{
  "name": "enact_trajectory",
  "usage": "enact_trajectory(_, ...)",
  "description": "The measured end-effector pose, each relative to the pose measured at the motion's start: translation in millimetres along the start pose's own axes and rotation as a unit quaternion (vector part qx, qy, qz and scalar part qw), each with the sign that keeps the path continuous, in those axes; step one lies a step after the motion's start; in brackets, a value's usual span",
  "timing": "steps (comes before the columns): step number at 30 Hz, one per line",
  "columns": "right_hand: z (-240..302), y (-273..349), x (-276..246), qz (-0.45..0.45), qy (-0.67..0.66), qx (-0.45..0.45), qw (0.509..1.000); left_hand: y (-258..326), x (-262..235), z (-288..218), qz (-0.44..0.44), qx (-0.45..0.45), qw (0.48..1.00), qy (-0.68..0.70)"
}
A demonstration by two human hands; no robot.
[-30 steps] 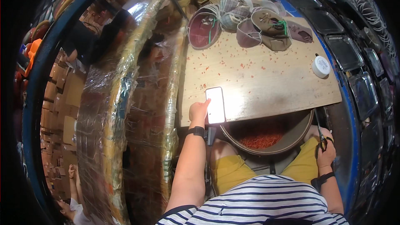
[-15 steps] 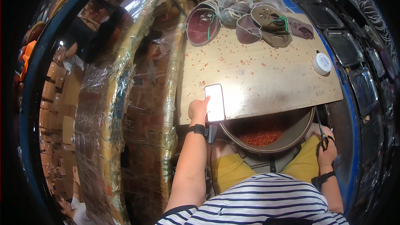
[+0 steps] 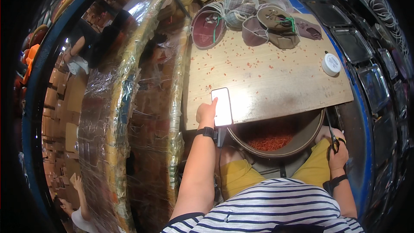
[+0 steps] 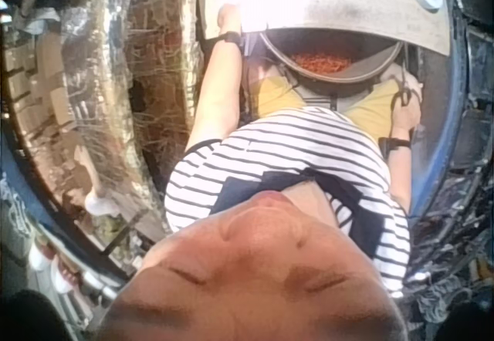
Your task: The person is trimming excess material from the edges of shoes using scissors.
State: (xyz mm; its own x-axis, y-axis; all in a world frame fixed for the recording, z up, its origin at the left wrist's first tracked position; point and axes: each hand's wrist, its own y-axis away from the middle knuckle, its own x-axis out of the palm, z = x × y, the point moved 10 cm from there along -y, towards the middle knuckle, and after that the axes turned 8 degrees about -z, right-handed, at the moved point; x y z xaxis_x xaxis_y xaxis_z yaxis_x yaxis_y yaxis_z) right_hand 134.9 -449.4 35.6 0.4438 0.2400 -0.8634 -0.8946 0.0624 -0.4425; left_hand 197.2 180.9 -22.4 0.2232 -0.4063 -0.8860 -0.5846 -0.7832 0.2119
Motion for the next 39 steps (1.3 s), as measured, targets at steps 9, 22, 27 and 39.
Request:
enact_trajectory(9,-9.1,3.5,4.7,0.021,-0.010,0.028,0.999,1.4,2.9,0.8,-0.013,-0.010,1.000,-0.003)
enact_trajectory(22,-3.8,0.4,-1.8,-0.006,-0.003,0.014,1.000,7.1,28.3,12.4,-0.044,0.072,0.989,0.123)
enact_trajectory(27,-1.8,0.7,-5.4,-0.035,-0.011,-0.003,0.999,13.4,19.5,5.9,-0.068,0.088,0.990,0.081)
enact_trajectory(39,4.7,-2.7,-8.6,-0.026,-0.013,0.000,1.000,-15.7,27.5,32.7,-0.020,-0.008,0.977,0.213)
